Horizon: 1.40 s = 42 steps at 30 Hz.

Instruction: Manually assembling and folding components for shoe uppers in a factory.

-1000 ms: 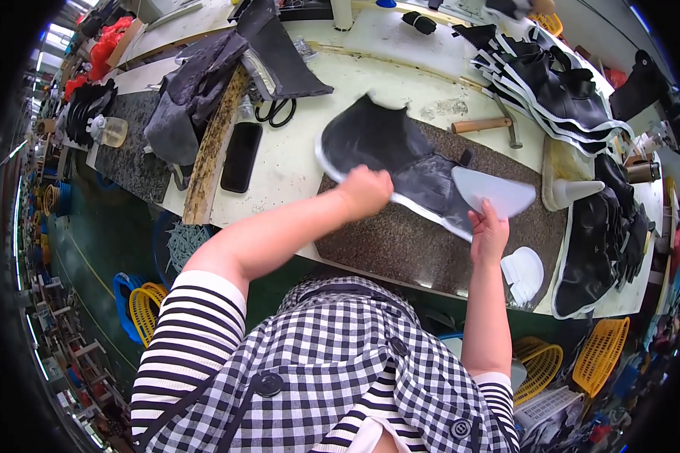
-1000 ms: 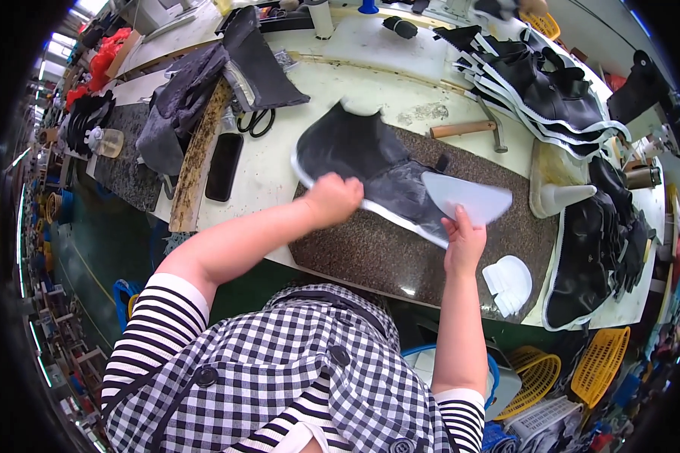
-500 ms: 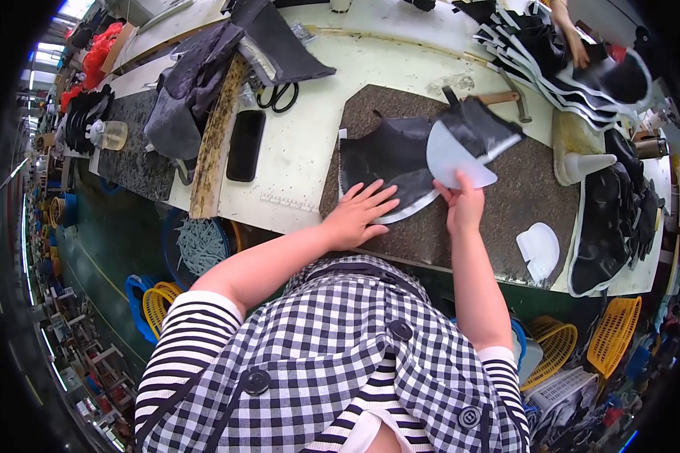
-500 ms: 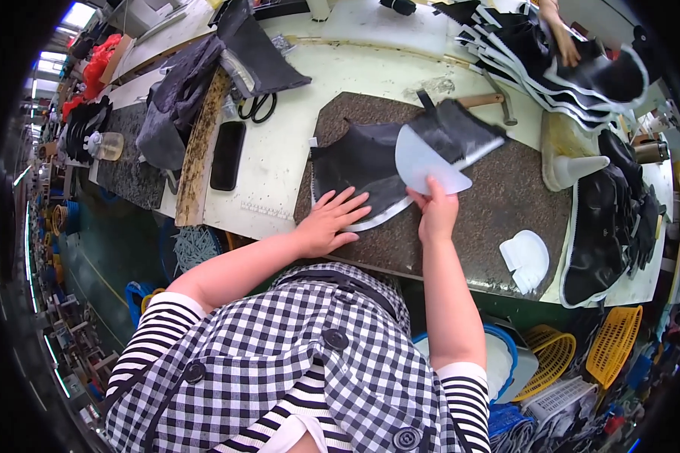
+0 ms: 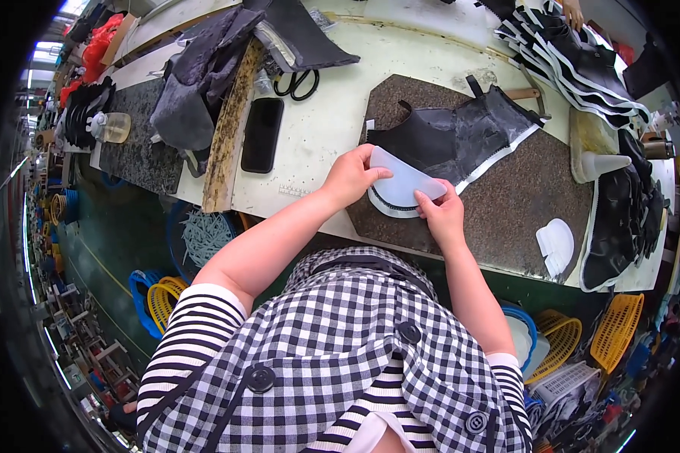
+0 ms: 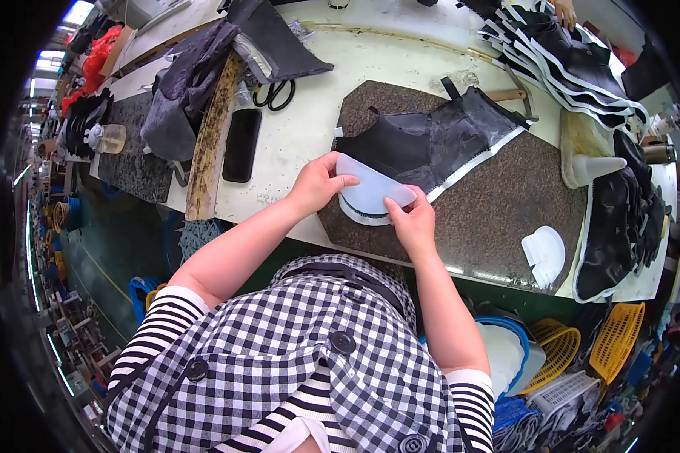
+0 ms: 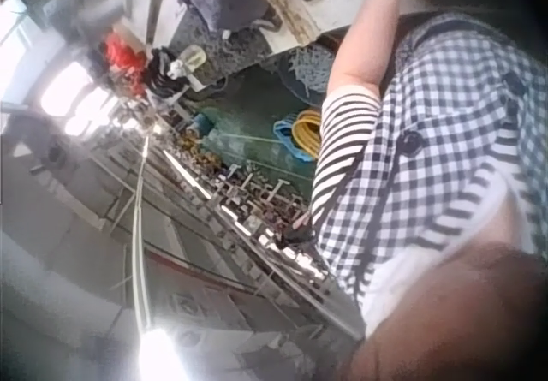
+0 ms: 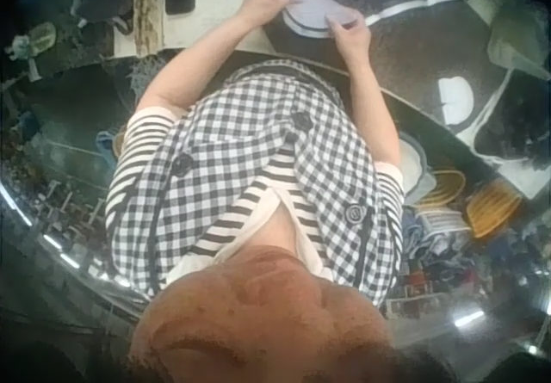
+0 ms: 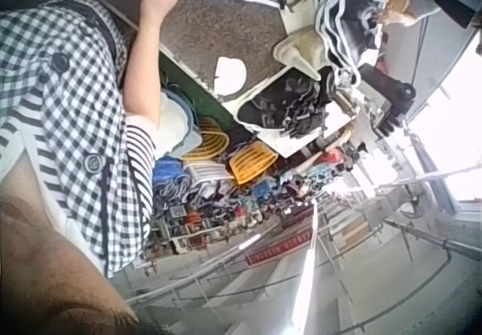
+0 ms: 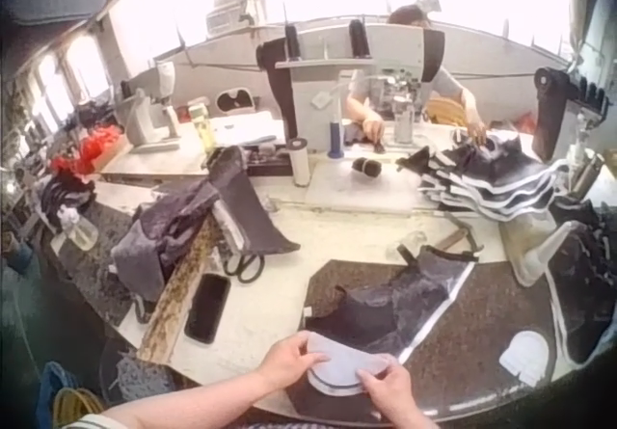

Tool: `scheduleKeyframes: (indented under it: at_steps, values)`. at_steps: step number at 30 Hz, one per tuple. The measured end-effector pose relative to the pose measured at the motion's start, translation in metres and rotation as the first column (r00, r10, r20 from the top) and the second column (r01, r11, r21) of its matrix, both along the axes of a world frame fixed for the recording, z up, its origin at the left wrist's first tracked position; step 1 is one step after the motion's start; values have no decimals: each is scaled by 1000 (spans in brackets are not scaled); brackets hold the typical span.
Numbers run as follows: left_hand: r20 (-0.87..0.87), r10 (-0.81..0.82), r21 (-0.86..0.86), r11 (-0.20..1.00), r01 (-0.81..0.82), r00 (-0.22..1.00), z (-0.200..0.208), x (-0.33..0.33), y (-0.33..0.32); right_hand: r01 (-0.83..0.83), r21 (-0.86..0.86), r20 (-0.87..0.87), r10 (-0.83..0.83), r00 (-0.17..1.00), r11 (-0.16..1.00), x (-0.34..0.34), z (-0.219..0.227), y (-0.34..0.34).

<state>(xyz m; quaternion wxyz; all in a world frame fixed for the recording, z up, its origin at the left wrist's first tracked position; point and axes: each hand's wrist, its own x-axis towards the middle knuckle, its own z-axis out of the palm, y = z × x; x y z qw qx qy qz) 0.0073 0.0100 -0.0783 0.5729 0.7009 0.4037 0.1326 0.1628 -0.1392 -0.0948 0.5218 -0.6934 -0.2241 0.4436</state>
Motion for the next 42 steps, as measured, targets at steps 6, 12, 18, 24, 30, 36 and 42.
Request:
scheduleKeyframes:
  at_steps: [6, 12, 18, 24, 30, 36, 42]
  values:
    - [-81, -34, -16, 999, 33, 996, -12, -1, 9, 30, -43, 79, -26, 997, 999, -7, 0, 0]
    - [-76, -45, 11, 999, 46, 996, -22, -4, 11, -27, -82, 308, 51, 950, 996, -11, -5, 0]
    - [-102, -28, 61, 998, 34, 994, -14, -3, 9, -27, -131, 353, 72, 933, 991, -11, 0, 4]
    - [-110, -33, 185, 981, 53, 993, -14, -13, -1, -55, -142, 395, 108, 912, 988, -13, 4, 5]
    - [-145, -314, 784, 542, 303, 938, -19, -27, -39, -83, -166, 409, 145, 901, 983, -12, 8, 4]
    - [-409, -417, 645, 497, 581, 811, -33, -18, -55, -112, -191, 386, 179, 905, 975, -11, 12, 7]
    - [-437, -395, 649, 483, 588, 808, -33, -18, -57, -112, -121, 403, 152, 903, 986, -8, 2, 4]
